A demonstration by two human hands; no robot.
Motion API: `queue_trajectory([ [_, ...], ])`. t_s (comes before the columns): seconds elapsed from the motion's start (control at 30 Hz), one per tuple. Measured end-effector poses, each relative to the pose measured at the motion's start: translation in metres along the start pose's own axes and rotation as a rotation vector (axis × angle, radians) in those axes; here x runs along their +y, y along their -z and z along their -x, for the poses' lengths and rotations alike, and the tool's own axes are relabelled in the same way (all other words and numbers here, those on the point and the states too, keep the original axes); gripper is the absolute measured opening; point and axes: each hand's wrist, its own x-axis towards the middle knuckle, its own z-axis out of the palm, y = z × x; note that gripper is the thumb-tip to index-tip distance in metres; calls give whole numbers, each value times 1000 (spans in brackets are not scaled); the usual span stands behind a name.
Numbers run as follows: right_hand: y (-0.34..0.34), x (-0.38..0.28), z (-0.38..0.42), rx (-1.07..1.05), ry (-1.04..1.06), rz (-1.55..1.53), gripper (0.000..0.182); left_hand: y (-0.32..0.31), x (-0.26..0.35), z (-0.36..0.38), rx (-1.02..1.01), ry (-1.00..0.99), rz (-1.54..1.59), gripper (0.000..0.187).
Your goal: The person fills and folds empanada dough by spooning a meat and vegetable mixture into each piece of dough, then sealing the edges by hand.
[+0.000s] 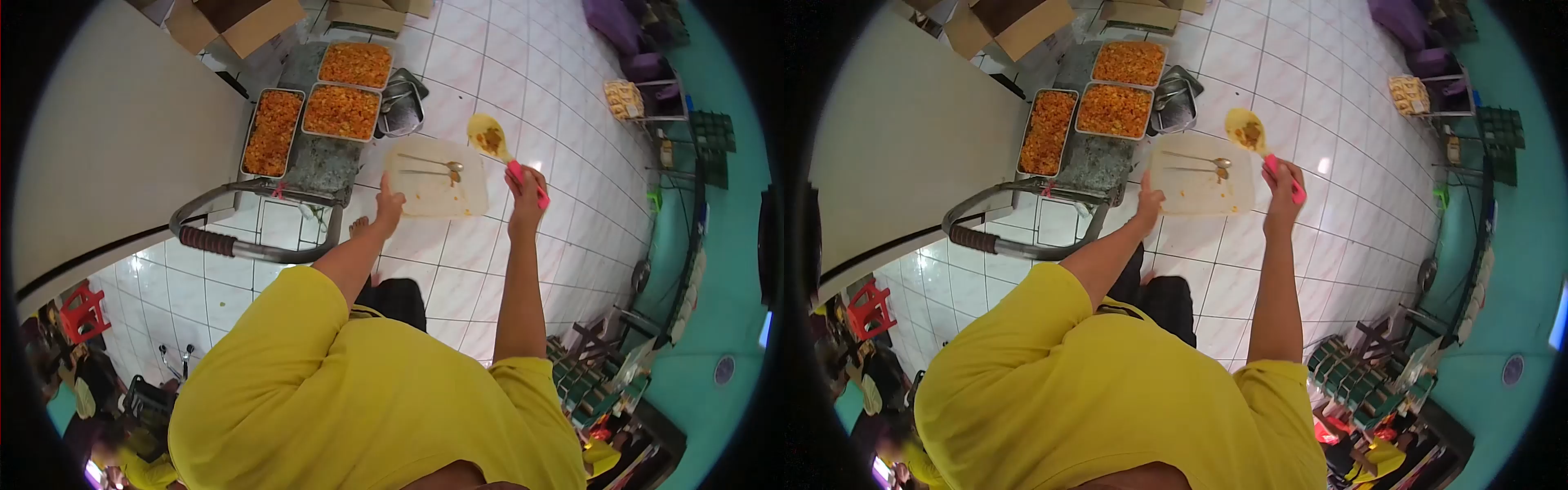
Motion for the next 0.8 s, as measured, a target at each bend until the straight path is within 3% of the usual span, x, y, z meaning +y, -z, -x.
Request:
queue_trajectory([
  [0.1,-43,45,-70,-141,23,14,21,15,2,-33,176,-81,-34,77],
  [0.17,-82,80,-116,-247,72,78,18,24,11,-45,344,-220,119,75],
  [0.23,-117,107,-154,-401,190,323,16,31,27,-51,453,-184,221,74],
  [0.27,-136,128,-174,-467,207,351,14,34,32,-54,541,-136,325,74],
  [0.3,-157,157,-193,-511,460,400,12,39,39,-64,564,-145,324,74],
  [0.4,-210,217,-230,-651,580,422,11,54,24,-83,731,-107,467,75],
  [0.47,-235,248,-243,-860,589,579,13,66,-3,-95,861,-259,452,71],
  [0.5,-244,263,-248,-874,571,575,13,70,-18,-99,877,-244,446,71],
  [0.57,-262,298,-258,-1040,657,682,16,69,-10,-102,1100,-234,560,70],
  [0.63,-274,328,-258,-1104,667,696,17,76,-15,-110,1146,-150,564,72],
  [0.7,-287,349,-253,-1187,797,680,18,82,-12,-127,1246,-257,605,73],
  [0.8,-297,387,-231,-1281,816,842,18,94,-19,-152,1323,-233,642,76],
])
